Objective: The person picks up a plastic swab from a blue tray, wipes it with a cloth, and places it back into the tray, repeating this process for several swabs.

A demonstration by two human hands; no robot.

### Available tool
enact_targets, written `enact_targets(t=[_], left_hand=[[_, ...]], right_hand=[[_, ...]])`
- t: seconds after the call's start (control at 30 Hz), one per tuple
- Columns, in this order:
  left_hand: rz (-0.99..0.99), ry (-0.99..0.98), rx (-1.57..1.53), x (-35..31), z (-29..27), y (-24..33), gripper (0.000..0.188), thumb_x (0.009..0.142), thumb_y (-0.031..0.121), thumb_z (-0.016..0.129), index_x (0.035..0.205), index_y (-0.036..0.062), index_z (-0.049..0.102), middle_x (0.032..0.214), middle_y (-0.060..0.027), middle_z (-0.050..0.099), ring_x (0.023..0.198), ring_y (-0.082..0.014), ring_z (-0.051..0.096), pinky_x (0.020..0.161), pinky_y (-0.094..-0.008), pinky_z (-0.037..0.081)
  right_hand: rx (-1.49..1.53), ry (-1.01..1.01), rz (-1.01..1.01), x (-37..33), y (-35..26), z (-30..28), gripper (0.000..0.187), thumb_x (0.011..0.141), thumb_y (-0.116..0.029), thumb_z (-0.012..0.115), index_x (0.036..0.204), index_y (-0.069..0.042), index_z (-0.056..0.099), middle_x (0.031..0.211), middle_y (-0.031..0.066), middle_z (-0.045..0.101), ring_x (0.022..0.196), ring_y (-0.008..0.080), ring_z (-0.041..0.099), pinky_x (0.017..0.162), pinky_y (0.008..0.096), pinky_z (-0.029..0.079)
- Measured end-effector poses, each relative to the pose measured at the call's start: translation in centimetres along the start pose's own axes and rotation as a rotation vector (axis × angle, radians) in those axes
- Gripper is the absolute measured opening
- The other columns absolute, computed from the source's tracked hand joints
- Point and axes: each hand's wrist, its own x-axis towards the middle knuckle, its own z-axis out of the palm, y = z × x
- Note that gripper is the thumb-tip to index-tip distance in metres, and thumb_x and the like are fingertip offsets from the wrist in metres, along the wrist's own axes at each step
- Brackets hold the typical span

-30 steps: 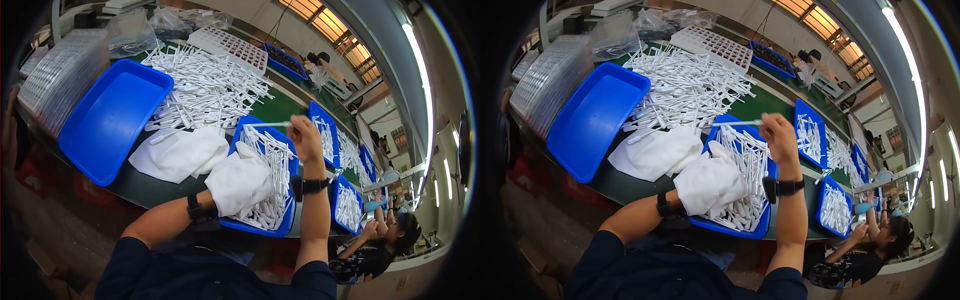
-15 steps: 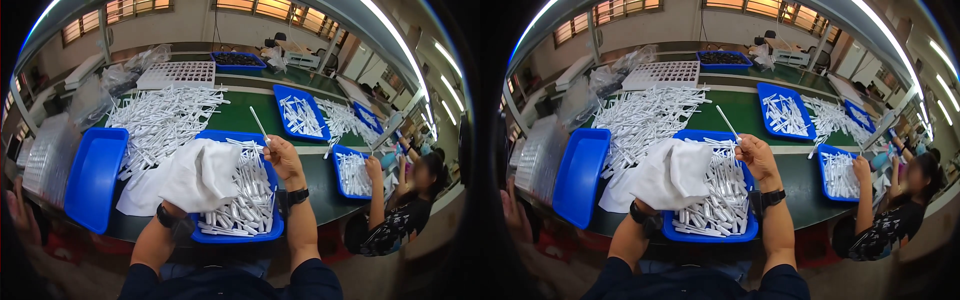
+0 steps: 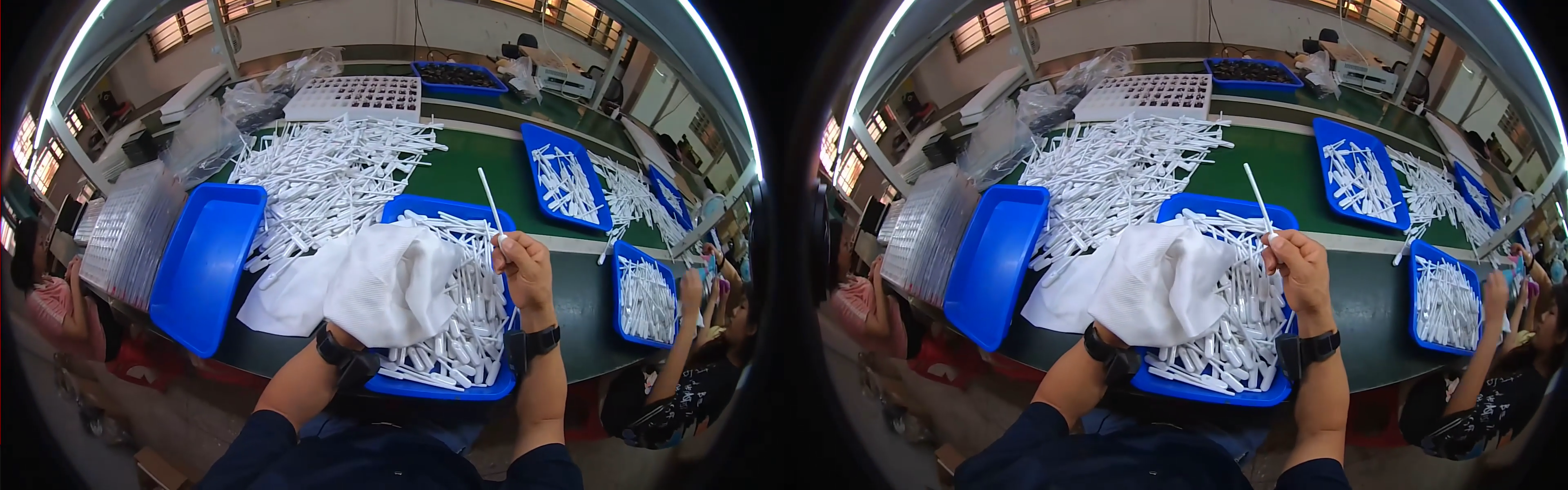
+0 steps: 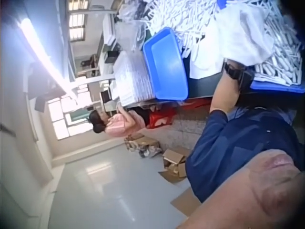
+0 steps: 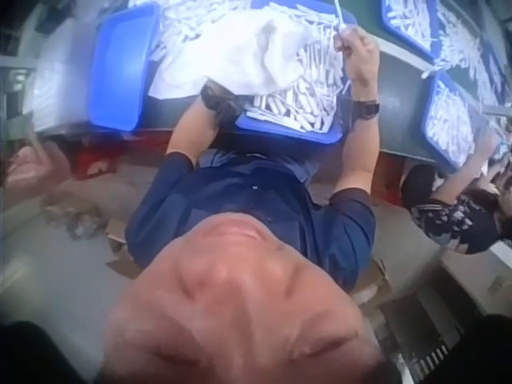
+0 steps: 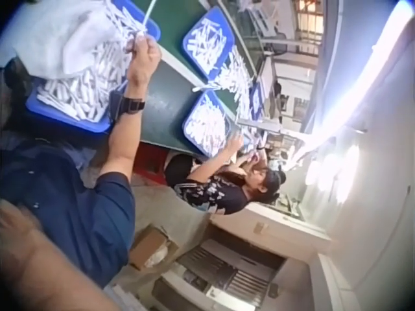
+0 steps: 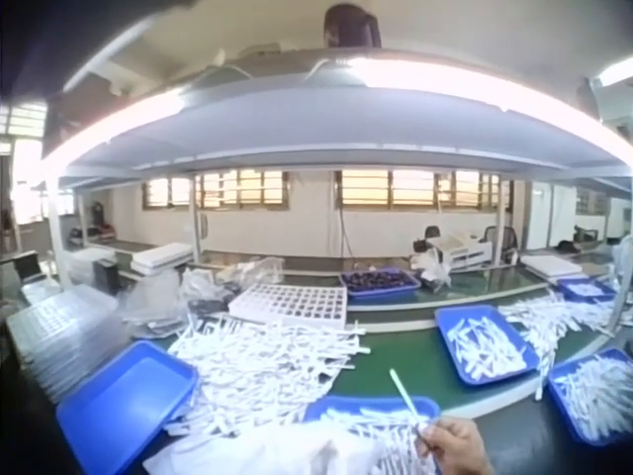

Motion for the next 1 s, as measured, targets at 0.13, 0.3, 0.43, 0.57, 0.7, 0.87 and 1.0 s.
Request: enact_targets(t=[0.13, 0.3, 0.43, 0.57, 0.7, 0.87, 1.0], left_hand=[[-0.022, 0.036, -0.078, -0.2, 0.1, -0.1, 0.047, 0.062, 0.02, 0.082, 0.102, 0.0064, 0.061, 0.093, -0.011, 0.065, 0.09, -0.0345, 0.063, 0.081, -0.0418, 0.05], [-0.051, 0.073, -0.205, -0.1, 0.3, -0.4, 0.043, 0.061, 0.018, 0.081, 0.096, 0.0064, 0.059, 0.089, -0.0112, 0.065, 0.085, -0.0357, 0.063, 0.078, -0.0415, 0.049], [-0.078, 0.092, -0.284, 0.0, 0.4, -0.5, 0.039, 0.061, 0.016, 0.08, 0.091, 0.0063, 0.057, 0.086, -0.0113, 0.064, 0.082, -0.0366, 0.063, 0.075, -0.0411, 0.049], [-0.07, 0.09, -0.294, -0.1, 0.9, -0.8, 0.045, 0.061, 0.017, 0.082, 0.097, 0.0054, 0.058, 0.086, -0.0122, 0.064, 0.082, -0.0366, 0.063, 0.074, -0.0413, 0.05], [-0.045, 0.105, -0.3, -0.5, 1.2, -1.1, 0.052, 0.061, 0.018, 0.083, 0.105, 0.0043, 0.059, 0.087, -0.0133, 0.064, 0.083, -0.0366, 0.064, 0.074, -0.0415, 0.05], [-0.01, 0.156, -0.306, -1.1, 1.7, -1.5, 0.06, 0.06, 0.019, 0.085, 0.113, 0.0031, 0.06, 0.088, -0.0144, 0.065, 0.083, -0.0365, 0.064, 0.073, -0.0417, 0.051], [-0.106, 0.056, -0.238, -2.5, 2.3, -1.2, 0.058, 0.062, 0.019, 0.084, 0.113, 0.0044, 0.058, 0.095, -0.0137, 0.064, 0.084, -0.0331, 0.064, 0.074, -0.04, 0.051]], right_hand=[[0.031, 0.017, 0.083, -0.2, -0.3, 1.7, 0.024, 0.101, -0.018, 0.062, 0.106, 0.004, 0.069, 0.074, 0.0042, 0.064, 0.068, 0.011, 0.059, 0.064, 0.0238, 0.047], [0.055, 0.03, 0.081, 0.1, -0.2, 1.5, 0.024, 0.102, -0.019, 0.062, 0.104, 0.004, 0.069, 0.074, 0.0039, 0.063, 0.067, 0.0108, 0.058, 0.063, 0.0238, 0.046], [-0.005, -0.004, -0.013, 0.2, 0.4, 0.6, 0.026, 0.103, -0.023, 0.062, 0.107, 0.002, 0.069, 0.072, 0.0027, 0.061, 0.064, 0.0099, 0.056, 0.062, 0.0223, 0.045], [-0.056, 0.005, -0.021, -0.2, -0.1, 0.6, 0.026, 0.103, -0.023, 0.061, 0.108, 0.002, 0.069, 0.071, 0.0024, 0.06, 0.064, 0.0097, 0.055, 0.062, 0.0225, 0.045], [0.0, 0.021, 0.058, -0.2, -0.5, 1.7, 0.024, 0.103, -0.02, 0.06, 0.108, 0.002, 0.068, 0.072, 0.0027, 0.06, 0.063, 0.0098, 0.054, 0.063, 0.023, 0.045], [0.029, -0.158, 0.065, -1.8, -2.3, 3.3, 0.024, 0.102, -0.018, 0.061, 0.11, 0.003, 0.067, 0.079, 0.0047, 0.065, 0.069, 0.0109, 0.06, 0.068, 0.025, 0.05], [-0.075, -0.303, 0.141, -3.2, -2.5, 7.0, 0.023, 0.102, -0.017, 0.062, 0.111, 0.004, 0.067, 0.084, 0.0062, 0.069, 0.075, 0.0116, 0.064, 0.072, 0.0262, 0.053]])
